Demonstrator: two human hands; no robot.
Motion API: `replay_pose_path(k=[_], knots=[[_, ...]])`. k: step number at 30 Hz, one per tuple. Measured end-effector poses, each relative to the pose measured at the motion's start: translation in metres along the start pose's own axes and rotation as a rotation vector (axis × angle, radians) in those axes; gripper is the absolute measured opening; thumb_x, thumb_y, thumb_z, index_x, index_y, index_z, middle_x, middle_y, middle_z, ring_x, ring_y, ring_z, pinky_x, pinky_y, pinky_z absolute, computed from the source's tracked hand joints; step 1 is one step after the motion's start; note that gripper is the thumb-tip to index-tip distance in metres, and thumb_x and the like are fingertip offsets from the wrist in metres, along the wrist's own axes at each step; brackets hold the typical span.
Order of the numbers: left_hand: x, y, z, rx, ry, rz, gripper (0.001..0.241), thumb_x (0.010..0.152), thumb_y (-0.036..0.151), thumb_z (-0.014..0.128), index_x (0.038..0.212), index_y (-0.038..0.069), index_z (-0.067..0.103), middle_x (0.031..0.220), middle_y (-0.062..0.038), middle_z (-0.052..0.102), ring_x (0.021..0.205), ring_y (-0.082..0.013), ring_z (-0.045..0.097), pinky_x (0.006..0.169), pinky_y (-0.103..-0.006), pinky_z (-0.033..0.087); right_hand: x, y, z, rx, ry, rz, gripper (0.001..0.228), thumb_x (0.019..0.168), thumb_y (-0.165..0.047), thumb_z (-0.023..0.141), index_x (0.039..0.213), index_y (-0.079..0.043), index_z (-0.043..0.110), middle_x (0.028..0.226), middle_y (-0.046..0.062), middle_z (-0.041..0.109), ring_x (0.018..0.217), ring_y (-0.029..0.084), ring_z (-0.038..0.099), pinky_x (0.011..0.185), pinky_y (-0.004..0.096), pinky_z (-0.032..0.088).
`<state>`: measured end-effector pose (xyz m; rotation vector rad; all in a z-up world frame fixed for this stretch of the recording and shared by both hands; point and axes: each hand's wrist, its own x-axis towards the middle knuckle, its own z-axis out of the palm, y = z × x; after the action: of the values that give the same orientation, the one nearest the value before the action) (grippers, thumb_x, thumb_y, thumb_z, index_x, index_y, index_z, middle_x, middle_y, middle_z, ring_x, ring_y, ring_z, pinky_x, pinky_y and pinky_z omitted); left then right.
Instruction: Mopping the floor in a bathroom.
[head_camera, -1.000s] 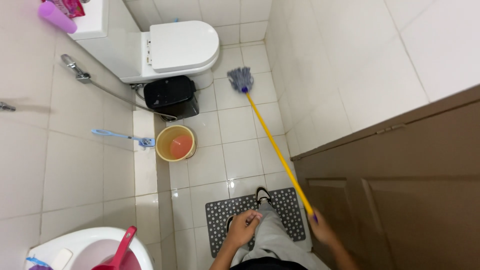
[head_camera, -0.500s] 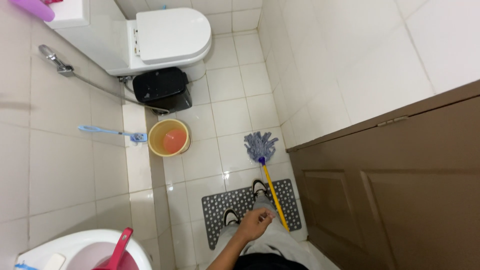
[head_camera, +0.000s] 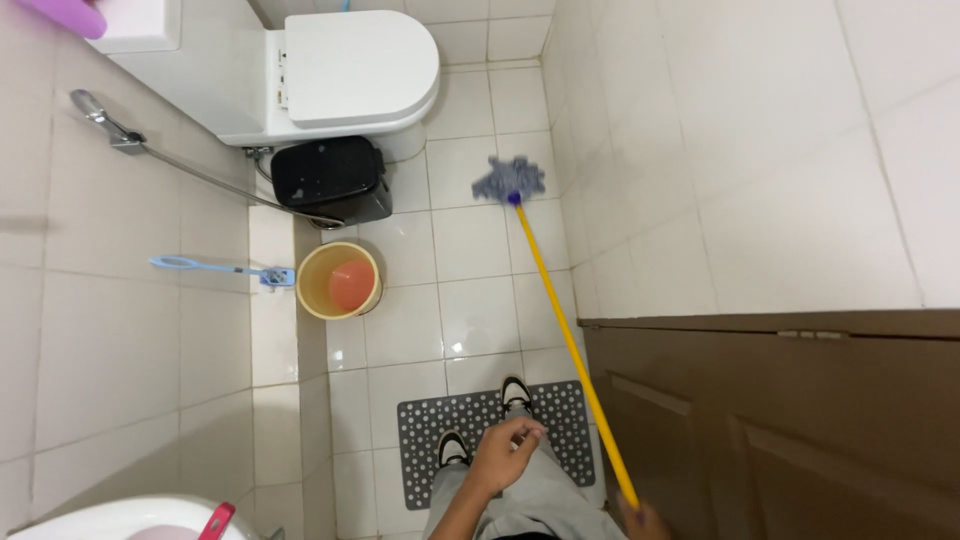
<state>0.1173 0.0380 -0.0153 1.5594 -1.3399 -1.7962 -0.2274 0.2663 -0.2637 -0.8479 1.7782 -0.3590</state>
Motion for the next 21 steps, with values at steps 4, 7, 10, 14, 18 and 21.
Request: replay_pose_path(k=[4,7,10,14,18,21], knots=[[0.008,0.019,-0.009,-0.025,0.083,0.033,0.018,0.096,0.019,0.064,0.104,0.006,0.075,0.090,-0.007,0.078,0.077,-0.0148,0.070,0.073,-0.0299,0.056,0.169,-0.189,0.010,-0.057,0.016,-0.075,0.042,0.100,-0.043,0.059,0.098,-0.001,0.066,0.076,0.008,0.063,0.067,0.016,0.056,0.057,0.035,0.048],[0.000,0.024,-0.005,-0.019,0.087,0.080,0.017,0.097,0.018,0.064,0.104,0.006,0.075,0.087,-0.008,0.077,0.076,-0.0142,0.070,0.073,-0.0295,0.056,0.173,-0.352,-0.003,-0.075,0.026,-0.036,0.051,0.102,-0.047,0.056,0.076,-0.003,0.058,0.059,0.005,0.049,0.048,0.016,0.044,0.044,0.038,0.038],[-0.010,0.034,-0.015,-0.025,0.069,0.085,0.017,0.097,0.017,0.064,0.102,0.005,0.075,0.086,-0.006,0.077,0.074,-0.0130,0.068,0.071,-0.0289,0.054,0.158,-0.432,-0.016,-0.006,-0.015,0.036,0.050,0.102,-0.046,0.054,0.075,-0.004,0.053,0.054,0.004,0.046,0.040,0.017,0.042,0.038,0.037,0.036],[-0.029,0.016,-0.020,-0.047,0.049,0.068,0.017,0.096,0.017,0.064,0.101,0.005,0.075,0.082,-0.005,0.076,0.072,-0.0106,0.067,0.066,-0.0272,0.051,0.116,-0.399,-0.031,0.018,-0.007,-0.006,0.044,0.100,-0.045,0.055,0.086,-0.004,0.063,0.053,0.004,0.048,0.038,0.017,0.041,0.036,0.037,0.033],[-0.048,-0.021,-0.024,-0.008,0.043,0.086,0.018,0.095,0.019,0.068,0.100,0.004,0.077,0.080,-0.005,0.075,0.070,-0.0113,0.061,0.066,-0.0269,0.050,0.078,-0.163,-0.006,-0.023,0.029,-0.002,0.048,0.102,-0.049,0.053,0.098,-0.003,0.065,0.055,0.004,0.050,0.038,0.016,0.042,0.035,0.037,0.035],[-0.065,-0.044,-0.030,-0.001,-0.005,0.067,0.018,0.095,0.020,0.067,0.101,0.005,0.076,0.082,-0.004,0.075,0.074,-0.0094,0.066,0.067,-0.0258,0.053,-0.026,0.007,0.036,0.445,0.038,-0.012,0.036,0.102,-0.039,0.059,0.120,-0.009,0.067,0.079,-0.002,0.074,0.064,0.006,0.064,0.057,0.028,0.056]])
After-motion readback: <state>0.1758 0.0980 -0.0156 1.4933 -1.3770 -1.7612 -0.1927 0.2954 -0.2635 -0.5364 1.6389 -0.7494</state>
